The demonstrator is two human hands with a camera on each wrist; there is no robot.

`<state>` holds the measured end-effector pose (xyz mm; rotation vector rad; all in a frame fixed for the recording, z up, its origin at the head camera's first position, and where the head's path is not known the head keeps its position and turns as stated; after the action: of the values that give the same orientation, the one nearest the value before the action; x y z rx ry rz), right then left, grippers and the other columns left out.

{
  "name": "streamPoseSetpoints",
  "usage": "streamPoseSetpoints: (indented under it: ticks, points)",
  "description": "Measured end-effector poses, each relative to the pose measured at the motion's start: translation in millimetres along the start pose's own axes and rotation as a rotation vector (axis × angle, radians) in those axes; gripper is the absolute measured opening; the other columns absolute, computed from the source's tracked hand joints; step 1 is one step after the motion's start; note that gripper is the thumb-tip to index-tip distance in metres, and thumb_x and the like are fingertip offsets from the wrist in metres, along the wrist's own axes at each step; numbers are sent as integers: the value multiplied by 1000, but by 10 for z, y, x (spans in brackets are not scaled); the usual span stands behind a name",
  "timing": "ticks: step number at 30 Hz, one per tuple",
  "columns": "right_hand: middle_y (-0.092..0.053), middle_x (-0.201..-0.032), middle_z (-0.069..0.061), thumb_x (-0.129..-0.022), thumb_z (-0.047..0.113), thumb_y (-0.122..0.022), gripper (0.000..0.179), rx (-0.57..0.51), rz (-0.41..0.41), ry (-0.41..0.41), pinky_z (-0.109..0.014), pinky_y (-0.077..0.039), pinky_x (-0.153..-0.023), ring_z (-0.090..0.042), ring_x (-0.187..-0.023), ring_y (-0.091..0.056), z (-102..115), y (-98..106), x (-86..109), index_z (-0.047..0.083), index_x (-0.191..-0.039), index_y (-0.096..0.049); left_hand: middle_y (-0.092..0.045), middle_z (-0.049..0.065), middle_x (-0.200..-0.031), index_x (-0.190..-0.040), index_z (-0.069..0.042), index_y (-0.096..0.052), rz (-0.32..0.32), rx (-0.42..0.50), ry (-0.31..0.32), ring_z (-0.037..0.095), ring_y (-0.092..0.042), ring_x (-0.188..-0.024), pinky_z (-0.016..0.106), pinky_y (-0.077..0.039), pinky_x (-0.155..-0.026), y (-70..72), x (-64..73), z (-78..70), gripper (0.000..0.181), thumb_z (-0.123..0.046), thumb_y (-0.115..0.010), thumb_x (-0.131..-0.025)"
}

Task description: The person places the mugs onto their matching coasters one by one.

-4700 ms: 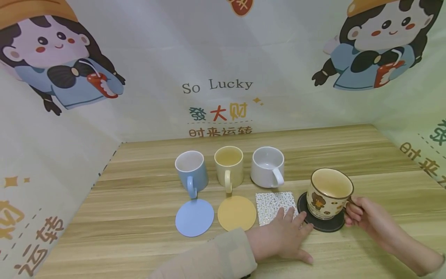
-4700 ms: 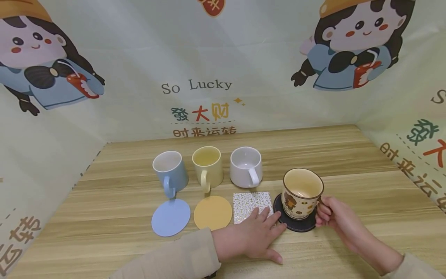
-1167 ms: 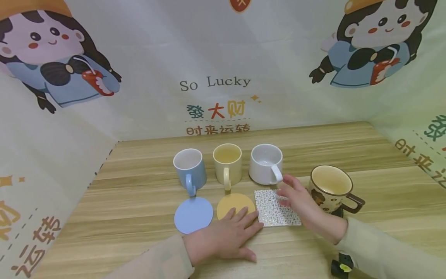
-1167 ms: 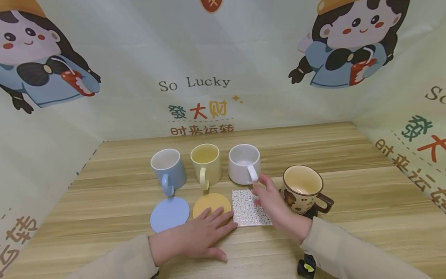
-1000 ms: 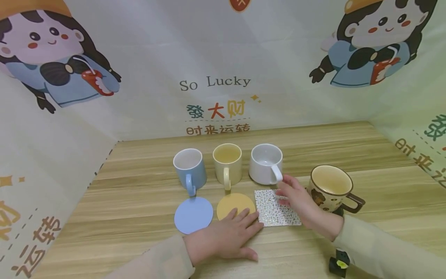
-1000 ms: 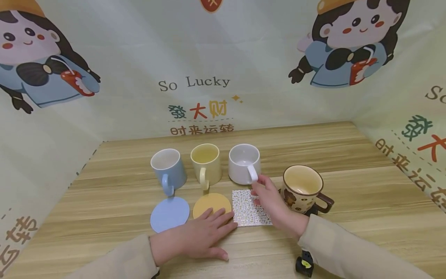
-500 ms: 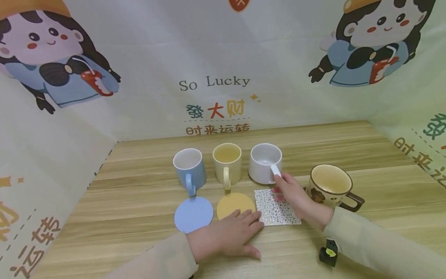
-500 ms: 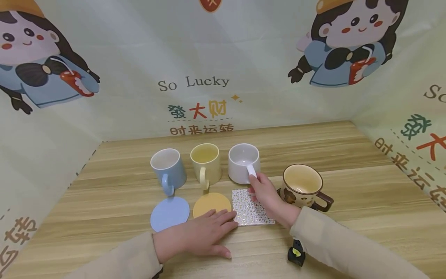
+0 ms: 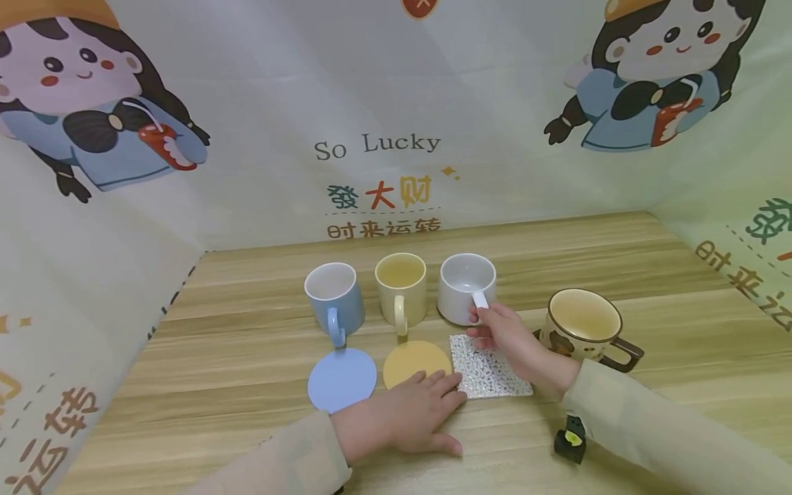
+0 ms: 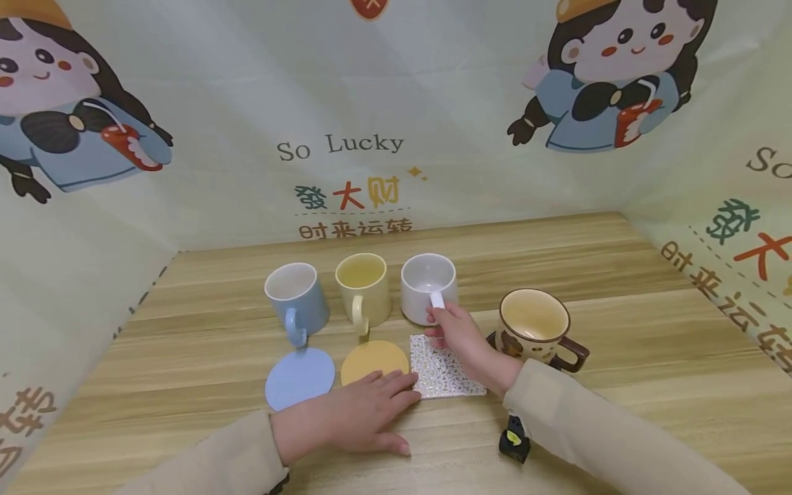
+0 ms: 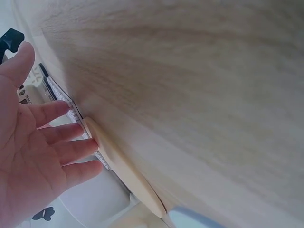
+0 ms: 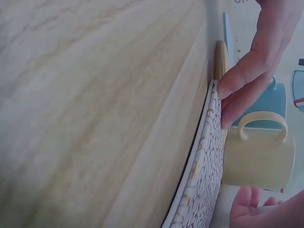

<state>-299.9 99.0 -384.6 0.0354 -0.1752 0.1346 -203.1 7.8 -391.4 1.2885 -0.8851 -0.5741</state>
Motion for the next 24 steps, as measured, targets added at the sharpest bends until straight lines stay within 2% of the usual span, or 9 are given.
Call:
streamPoseSetpoints:
  ticks: [6, 11, 15, 24]
  points:
    - [-46, -80, -2, -98, 18, -31, 22, -56, -68, -20, -19, -46, -61, -7, -68, -52, -18, -10, -56, 2, -93, -45, -31, 9, -147, -137, -12, -40, 14, 11, 4, 28, -33, -132, 44, -32, -105, -2, 7, 3, 71, -61, -44, -86]
    - [-41, -74, 1, -98, 21, -31, 25, -66, -115, -34, -19, -40, -56, -7, -60, -43, -26, -5, -95, 8, -81, -43, -30, 10, -147, -137, -12, -39, 17, 13, 6, 28, -33, -132, 44, -31, -105, -9, 11, 3, 72, -62, -43, -85]
    - [-39, -72, 1, -98, 23, -31, 28, -30, -150, -47, -21, -35, -56, -8, -57, -37, -25, 13, -116, 9, -76, -42, -29, 10, -147, -137, -12, -39, 16, 15, 10, 28, -32, -133, 44, -31, -106, -11, 10, 9, 72, -61, -44, -85]
    - [-38, -71, 1, -97, 22, -31, 29, -23, -175, -65, -23, -33, -59, -9, -58, -36, -18, 33, -105, 10, -73, -41, -29, 9, -148, -138, -12, -38, 17, 15, 14, 28, -32, -133, 44, -30, -106, -2, 13, 3, 72, -61, -44, -85]
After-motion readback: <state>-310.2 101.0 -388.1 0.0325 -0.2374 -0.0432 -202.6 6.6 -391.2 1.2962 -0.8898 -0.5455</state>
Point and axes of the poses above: each hand's wrist, its own x-axis away from the middle knuckle, its own y-axis out of the back of the hand, z = x × y, the point moved 10 cm from there along -x, towards the middle knuckle
